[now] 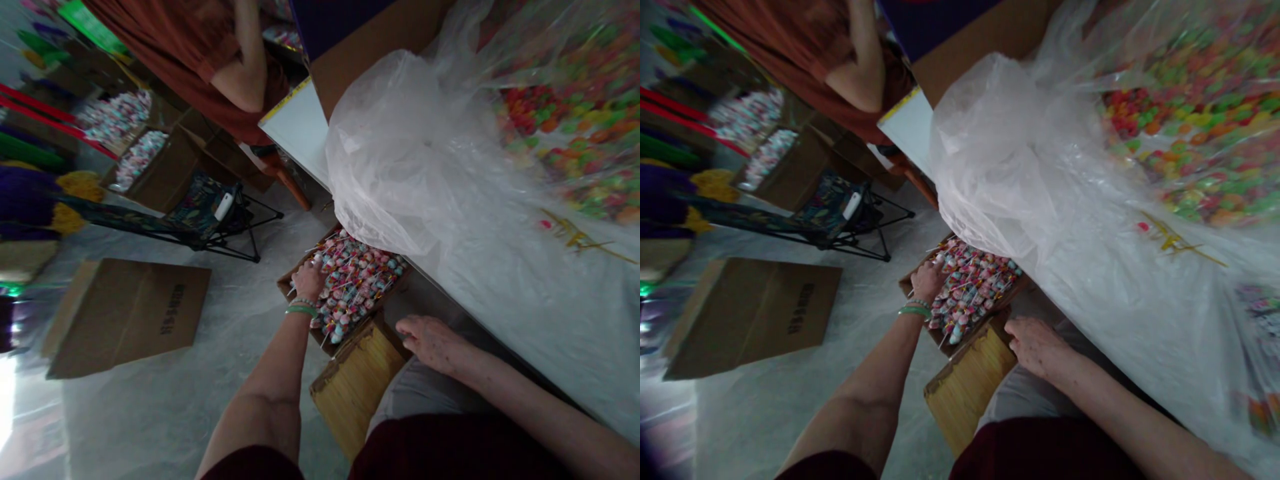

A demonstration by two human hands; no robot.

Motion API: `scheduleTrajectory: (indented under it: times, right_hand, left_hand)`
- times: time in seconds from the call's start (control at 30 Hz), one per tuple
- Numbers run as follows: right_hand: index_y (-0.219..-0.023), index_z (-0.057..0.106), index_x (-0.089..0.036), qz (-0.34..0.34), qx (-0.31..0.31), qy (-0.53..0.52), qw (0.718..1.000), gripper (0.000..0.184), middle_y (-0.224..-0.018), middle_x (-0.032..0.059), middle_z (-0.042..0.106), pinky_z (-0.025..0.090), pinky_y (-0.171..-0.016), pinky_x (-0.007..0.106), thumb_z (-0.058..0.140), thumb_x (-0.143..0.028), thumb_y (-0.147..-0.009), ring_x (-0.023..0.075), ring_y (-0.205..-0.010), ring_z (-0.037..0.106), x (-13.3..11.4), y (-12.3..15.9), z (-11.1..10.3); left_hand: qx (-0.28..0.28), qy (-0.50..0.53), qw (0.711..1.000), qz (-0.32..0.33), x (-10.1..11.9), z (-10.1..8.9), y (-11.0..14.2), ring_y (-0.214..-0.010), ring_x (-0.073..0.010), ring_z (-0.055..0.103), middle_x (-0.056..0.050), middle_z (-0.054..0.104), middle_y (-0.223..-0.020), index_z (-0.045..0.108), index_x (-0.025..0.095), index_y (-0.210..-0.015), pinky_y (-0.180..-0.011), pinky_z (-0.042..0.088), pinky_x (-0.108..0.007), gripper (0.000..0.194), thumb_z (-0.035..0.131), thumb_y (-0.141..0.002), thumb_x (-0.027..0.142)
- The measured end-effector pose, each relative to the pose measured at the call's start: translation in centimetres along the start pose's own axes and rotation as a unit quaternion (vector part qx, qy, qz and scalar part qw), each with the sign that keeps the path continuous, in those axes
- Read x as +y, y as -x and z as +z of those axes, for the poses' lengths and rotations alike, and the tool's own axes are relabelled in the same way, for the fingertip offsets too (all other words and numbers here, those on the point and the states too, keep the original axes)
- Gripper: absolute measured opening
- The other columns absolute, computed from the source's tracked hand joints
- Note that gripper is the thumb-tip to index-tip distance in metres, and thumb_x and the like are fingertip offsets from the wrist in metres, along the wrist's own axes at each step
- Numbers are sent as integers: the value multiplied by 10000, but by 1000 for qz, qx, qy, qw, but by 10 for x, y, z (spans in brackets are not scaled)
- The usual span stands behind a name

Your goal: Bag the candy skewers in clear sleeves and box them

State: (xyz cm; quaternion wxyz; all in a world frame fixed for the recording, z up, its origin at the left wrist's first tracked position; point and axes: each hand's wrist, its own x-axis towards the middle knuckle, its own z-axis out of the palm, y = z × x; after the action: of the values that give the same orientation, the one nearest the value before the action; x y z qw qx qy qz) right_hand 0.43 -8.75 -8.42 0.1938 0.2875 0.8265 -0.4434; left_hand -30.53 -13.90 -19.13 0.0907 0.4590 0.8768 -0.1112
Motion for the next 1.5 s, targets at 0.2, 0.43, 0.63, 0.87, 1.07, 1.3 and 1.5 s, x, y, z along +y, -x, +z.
scheduleTrajectory:
  times: [0.2, 0.43, 0.63, 0.87, 1.07, 1.3, 1.5]
  right_hand:
    - [-881, 623, -151, 6, -8, -24, 1000, 194, -966, 89, 650, 364, -781, 255, 480, -68, -780, 193, -924, 584, 6, -3, -2]
    - [-816, 612, -157, 9, -26, -16, 999, 169, -900, 66, 645, 359, -742, 241, 481, -62, -770, 171, -855, 572, 6, -6, 0]
    - [-824, 619, -155, 13, -11, -25, 1000, 177, -888, 58, 642, 348, -731, 238, 474, -62, -782, 167, -850, 572, 4, -3, -7]
    - [-774, 594, -154, 20, -23, -31, 999, 149, -847, 44, 631, 332, -686, 238, 478, -63, -792, 153, -790, 551, 11, -1, -3]
    - [-796, 609, -149, 13, -25, -19, 999, 148, -858, 50, 632, 333, -710, 235, 491, -60, -790, 158, -816, 553, 14, -4, 3]
    - [-800, 611, -151, 1, -19, -3, 1000, 139, -865, 49, 640, 318, -682, 248, 483, -101, -818, 157, -810, 557, 4, 5, -9]
    - [-864, 619, -165, -23, -7, 3, 1000, 152, -939, 60, 651, 341, -707, 264, 480, -132, -813, 181, -888, 582, -9, 16, -4]
  left_hand:
    - [27, -6, 1000, -7, -22, 0, 35, -1121, -333, 467, -165, 573, -1182, 532, 204, -1276, -926, 348, -491, 407, 398, -904, 301]
    - [-6, 36, 999, -6, -26, 29, 44, -1250, -261, 416, -134, 408, -1432, 379, 184, -1403, -969, 391, -413, 528, 337, -879, 137]
    - [-12, 80, 997, -19, -39, 32, 40, -1243, -239, 455, -117, 460, -1398, 452, 178, -1350, -952, 432, -360, 455, 342, -911, 224]
    - [15, 105, 993, 43, -9, 28, 85, -1239, -238, 439, -66, 539, -1317, 576, 236, -1222, -1048, 317, -370, 367, 434, -909, 364]
    - [15, 118, 991, -52, 11, 52, 66, -975, -250, 559, -114, 644, -1024, 691, 172, -952, -848, 425, -354, 315, 411, -908, 309]
    - [44, 145, 987, -50, 12, 44, 76, -1136, -221, 500, -116, 581, -1217, 632, 152, -1128, -941, 395, -331, 359, 346, -930, 238]
    - [-15, 168, 986, 12, 31, 43, 131, -1084, -256, 539, -123, 618, -1142, 668, 183, -1061, -904, 414, -364, 309, 420, -921, 303]
